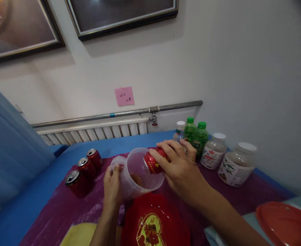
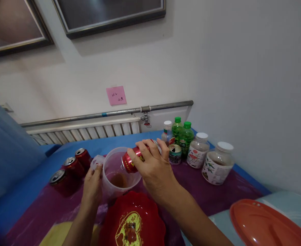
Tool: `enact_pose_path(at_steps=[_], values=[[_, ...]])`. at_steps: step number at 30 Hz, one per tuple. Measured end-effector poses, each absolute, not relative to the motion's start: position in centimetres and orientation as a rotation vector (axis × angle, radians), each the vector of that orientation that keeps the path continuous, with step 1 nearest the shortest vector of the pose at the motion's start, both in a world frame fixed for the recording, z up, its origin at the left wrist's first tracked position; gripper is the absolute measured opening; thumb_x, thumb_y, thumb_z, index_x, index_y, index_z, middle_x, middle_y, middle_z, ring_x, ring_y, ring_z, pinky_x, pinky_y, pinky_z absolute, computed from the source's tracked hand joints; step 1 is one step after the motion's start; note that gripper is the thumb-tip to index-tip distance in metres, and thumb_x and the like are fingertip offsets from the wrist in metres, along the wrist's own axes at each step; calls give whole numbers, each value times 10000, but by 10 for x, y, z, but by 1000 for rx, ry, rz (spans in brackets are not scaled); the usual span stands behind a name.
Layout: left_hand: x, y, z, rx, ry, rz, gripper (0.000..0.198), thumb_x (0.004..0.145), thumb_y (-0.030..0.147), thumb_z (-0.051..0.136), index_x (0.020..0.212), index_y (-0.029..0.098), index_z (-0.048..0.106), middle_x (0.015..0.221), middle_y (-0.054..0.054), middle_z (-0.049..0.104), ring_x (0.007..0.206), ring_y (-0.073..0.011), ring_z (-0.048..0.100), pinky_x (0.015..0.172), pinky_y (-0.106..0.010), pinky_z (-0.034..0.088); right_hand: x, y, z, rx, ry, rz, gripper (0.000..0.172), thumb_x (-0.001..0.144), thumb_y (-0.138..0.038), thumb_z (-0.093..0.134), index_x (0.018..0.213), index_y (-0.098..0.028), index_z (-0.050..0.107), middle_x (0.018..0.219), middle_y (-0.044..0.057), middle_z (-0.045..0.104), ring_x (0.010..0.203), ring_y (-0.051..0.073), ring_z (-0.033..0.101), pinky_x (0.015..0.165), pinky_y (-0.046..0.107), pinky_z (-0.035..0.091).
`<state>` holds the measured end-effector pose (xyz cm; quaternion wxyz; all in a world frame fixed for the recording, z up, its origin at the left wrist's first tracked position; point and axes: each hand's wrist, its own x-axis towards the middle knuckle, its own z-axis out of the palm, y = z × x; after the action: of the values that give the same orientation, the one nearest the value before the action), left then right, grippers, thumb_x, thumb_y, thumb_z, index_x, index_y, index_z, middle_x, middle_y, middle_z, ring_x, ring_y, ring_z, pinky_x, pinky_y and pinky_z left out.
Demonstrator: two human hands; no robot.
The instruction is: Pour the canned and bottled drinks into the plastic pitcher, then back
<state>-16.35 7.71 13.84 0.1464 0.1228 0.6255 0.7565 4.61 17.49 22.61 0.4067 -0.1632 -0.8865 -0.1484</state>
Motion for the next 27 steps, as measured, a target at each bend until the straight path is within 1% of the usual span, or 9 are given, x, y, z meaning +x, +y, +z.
enact_pose_path(at_steps=[4,8,13,20,27], values=[[-159,72,139,377,1810,2156,517,693,590,680,996,171,678,820,-27,685,797,-204,616,740,-298,485,44,170,226,-405,-2266,-407,425,860,-70,516,1245,-217,618,1269,126,617,1229,304,464,1084,552,212],[-153,66,143,433,1882,2121,561,701,646,654,1017,182,666,867,-18,676,818,-198,600,716,-277,466,42,168,224,-405,-2298,-430,423,856,-68,523,1233,-231,624,1281,112,614,1234,303,459,1084,546,210],[-149,63,144,500,1931,2113,598,705,685,628,1039,189,651,870,-5,659,777,-179,574,664,-254,433,43,167,224,-432,-2304,-446,398,874,-85,516,1221,-244,627,1276,107,618,1231,299,462,1080,542,214],[-147,61,142,542,1972,2079,588,705,709,610,957,180,656,830,-5,642,718,-162,547,633,-252,426,45,165,225,-452,-2327,-486,373,873,-102,535,1209,-229,634,1259,113,621,1224,295,450,1078,524,205],[-146,61,143,543,1932,2096,601,703,693,631,1009,177,654,847,-8,639,726,-162,547,630,-245,440,46,162,226,-425,-2327,-504,333,880,-127,539,1180,-227,645,1248,113,625,1214,296,445,1064,516,211]])
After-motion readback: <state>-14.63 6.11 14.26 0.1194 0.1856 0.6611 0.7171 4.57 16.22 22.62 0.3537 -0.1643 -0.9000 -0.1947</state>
